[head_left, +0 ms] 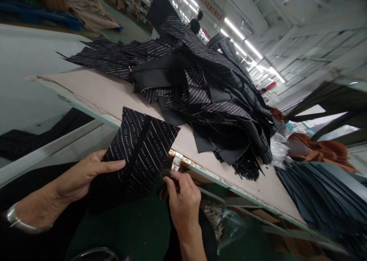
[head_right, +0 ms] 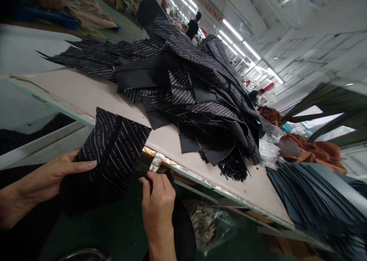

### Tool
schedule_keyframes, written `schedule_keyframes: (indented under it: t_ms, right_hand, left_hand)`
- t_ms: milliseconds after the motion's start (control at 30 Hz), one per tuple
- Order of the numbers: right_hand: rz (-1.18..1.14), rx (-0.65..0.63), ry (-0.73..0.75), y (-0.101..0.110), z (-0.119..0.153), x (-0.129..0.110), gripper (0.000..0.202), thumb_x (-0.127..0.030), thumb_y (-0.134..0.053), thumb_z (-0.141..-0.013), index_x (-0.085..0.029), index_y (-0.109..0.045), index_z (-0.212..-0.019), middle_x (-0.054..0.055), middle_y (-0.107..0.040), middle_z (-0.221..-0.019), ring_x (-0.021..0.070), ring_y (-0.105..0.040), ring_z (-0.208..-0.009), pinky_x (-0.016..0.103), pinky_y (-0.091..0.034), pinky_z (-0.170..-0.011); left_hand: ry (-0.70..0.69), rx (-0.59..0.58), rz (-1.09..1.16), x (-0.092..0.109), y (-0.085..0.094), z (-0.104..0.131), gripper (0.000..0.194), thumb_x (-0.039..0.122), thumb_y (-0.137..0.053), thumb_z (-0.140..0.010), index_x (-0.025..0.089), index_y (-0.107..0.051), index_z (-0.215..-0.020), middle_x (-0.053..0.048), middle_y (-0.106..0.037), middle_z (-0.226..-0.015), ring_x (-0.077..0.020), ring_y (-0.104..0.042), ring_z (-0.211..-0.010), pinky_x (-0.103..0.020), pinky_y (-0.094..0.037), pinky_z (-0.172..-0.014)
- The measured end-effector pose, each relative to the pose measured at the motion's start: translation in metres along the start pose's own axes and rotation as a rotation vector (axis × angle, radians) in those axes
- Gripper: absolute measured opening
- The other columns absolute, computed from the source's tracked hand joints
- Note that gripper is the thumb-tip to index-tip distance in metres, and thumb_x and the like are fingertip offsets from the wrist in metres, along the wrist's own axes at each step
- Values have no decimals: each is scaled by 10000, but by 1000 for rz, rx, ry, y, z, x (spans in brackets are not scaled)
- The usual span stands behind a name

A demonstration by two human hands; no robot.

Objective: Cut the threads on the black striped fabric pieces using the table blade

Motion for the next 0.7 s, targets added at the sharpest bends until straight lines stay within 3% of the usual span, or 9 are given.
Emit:
schedule_keyframes:
  t_ms: [233,500,600,700]
  right_hand:
    - [-43,7,-20,2,0,5,238,-314,-576,-1069,-144,-727,-1002,63,-756,-833,159,-732,-745,235,-558,-715]
    - [-19,-24,-22,-11,3,22,247,-323,-575,-1062,-144,-717,-1155,97,-784,-942,200,-749,-825,295,-583,-795]
    - [-155,-48,-199,-6,8,34,410,-400,-687,-980,-158,-675,-1311,56,-767,-887,188,-725,-752,295,-593,-745]
    - [-468,42,-486,8,15,41,431,-421,-668,-958,-164,-687,-1304,42,-754,-852,163,-689,-665,268,-577,-619]
  left_hand:
    - [-6,-27,-4,-3,3,-1,505,295,-1034,-499,123,-808,-916,-88,-851,-875,-260,-791,-723,-317,-661,-716]
    - [24,-41,-15,-7,-4,3,474,292,-1026,-488,128,-813,-878,-83,-845,-825,-263,-782,-703,-327,-646,-704]
    - [30,-52,-33,-10,-6,2,446,290,-1009,-524,138,-813,-896,-82,-844,-839,-276,-787,-728,-350,-647,-724]
    - [34,-107,-77,-19,-12,4,362,297,-993,-554,150,-814,-832,-74,-835,-803,-263,-780,-714,-342,-640,-715]
Point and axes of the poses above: each hand's wrist, its own z-axis away from the middle knuckle, its own y-axis out of the back of the hand, x = y × z, the point moved 6 cm from there along -z, towards the middle knuckle
